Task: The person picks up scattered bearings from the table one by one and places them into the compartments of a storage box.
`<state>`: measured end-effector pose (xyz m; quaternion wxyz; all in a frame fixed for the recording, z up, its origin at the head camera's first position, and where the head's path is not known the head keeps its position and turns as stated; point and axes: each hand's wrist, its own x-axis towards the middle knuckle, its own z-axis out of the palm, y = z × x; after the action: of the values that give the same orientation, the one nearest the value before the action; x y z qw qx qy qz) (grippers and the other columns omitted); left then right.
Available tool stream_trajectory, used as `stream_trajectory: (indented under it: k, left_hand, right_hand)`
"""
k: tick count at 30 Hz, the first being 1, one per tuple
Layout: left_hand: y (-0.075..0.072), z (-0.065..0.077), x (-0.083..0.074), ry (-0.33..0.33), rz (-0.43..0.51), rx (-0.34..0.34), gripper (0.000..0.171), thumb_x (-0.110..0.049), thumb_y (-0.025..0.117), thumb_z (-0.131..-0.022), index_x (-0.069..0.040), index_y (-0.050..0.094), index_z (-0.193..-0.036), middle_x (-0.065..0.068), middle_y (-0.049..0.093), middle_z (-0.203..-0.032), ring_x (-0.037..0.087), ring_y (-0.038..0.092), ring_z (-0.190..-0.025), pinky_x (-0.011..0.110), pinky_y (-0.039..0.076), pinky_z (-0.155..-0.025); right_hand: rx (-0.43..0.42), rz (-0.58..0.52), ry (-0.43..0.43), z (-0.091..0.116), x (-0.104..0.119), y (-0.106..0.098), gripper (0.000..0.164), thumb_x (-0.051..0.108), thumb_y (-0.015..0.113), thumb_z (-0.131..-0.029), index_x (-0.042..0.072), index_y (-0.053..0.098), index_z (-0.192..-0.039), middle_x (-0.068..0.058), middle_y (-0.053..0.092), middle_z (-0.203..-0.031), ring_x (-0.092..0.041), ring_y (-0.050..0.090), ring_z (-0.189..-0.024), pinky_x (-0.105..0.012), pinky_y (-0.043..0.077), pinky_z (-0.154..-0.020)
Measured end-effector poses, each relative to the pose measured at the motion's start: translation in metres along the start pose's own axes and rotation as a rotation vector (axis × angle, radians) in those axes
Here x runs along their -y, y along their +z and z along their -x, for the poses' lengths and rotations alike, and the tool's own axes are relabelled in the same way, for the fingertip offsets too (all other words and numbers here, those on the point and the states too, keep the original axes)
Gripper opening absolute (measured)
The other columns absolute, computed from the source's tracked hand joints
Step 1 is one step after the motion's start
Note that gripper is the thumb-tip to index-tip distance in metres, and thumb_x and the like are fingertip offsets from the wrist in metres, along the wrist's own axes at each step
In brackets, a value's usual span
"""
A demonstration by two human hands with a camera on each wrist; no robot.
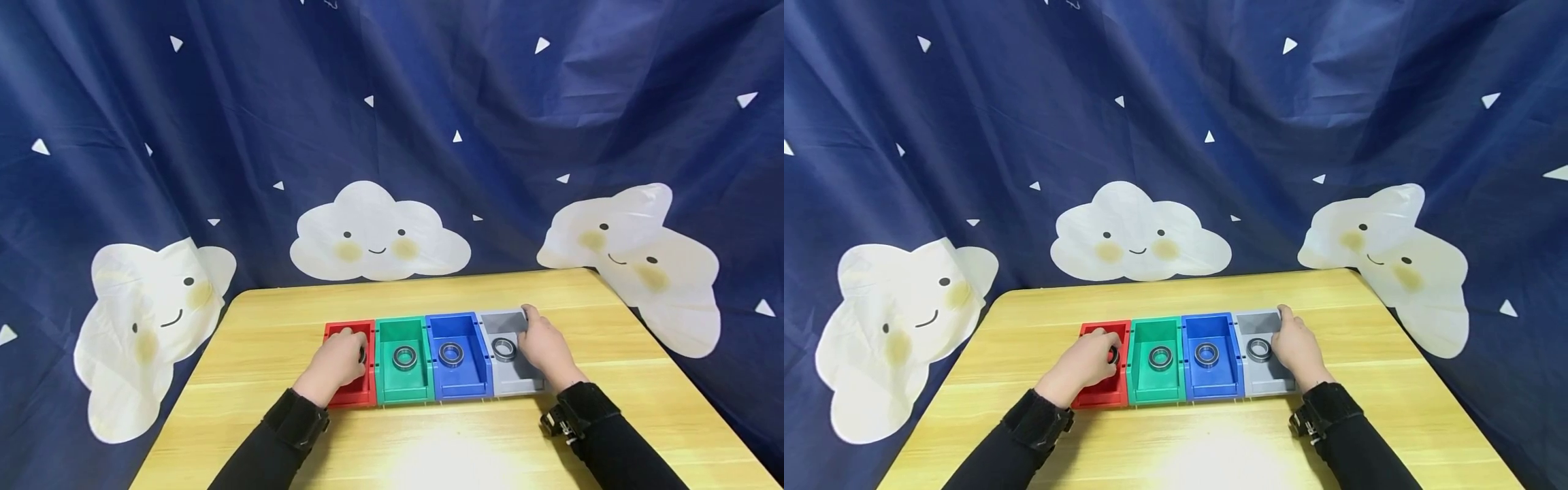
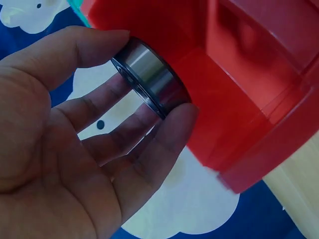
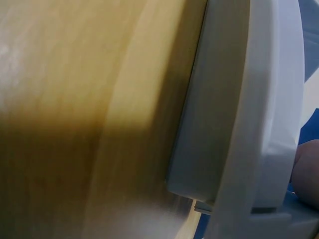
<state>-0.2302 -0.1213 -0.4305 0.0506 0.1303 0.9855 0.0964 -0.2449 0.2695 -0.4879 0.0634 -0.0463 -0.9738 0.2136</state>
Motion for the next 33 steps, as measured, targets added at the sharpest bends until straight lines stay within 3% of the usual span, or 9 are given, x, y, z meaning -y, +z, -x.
stream_trajectory:
  k: [9, 33]
  left_hand:
    - [0.011, -0.006, 0.005, -0.030, 0.040, 0.045, 0.056, -0.018, 0.082, -0.066, -0.010, 0.059, -0.116, 0.008, 0.052, -0.094, 0.022, 0.051, -0.081, 0.041, 0.052, -0.076]
    - [0.038, -0.024, 0.012, -0.067, 0.055, 0.058, 0.052, -0.013, 0.079, -0.070, -0.008, 0.058, -0.117, 0.009, 0.054, -0.093, 0.022, 0.049, -0.083, 0.041, 0.050, -0.079]
  right_hand:
    - [-0.002, 0.001, -0.002, 0.002, 0.000, 0.001, 0.062, 0.009, 0.049, -0.083, -0.003, 0.026, -0.138, -0.035, 0.049, -0.115, -0.043, 0.055, -0.095, -0.055, 0.043, -0.076]
    - [-0.025, -0.005, -0.019, 0.005, 0.006, -0.005, 0.059, 0.008, 0.050, -0.082, -0.004, 0.029, -0.136, -0.035, 0.051, -0.113, -0.045, 0.054, -0.096, -0.056, 0.043, -0.077]
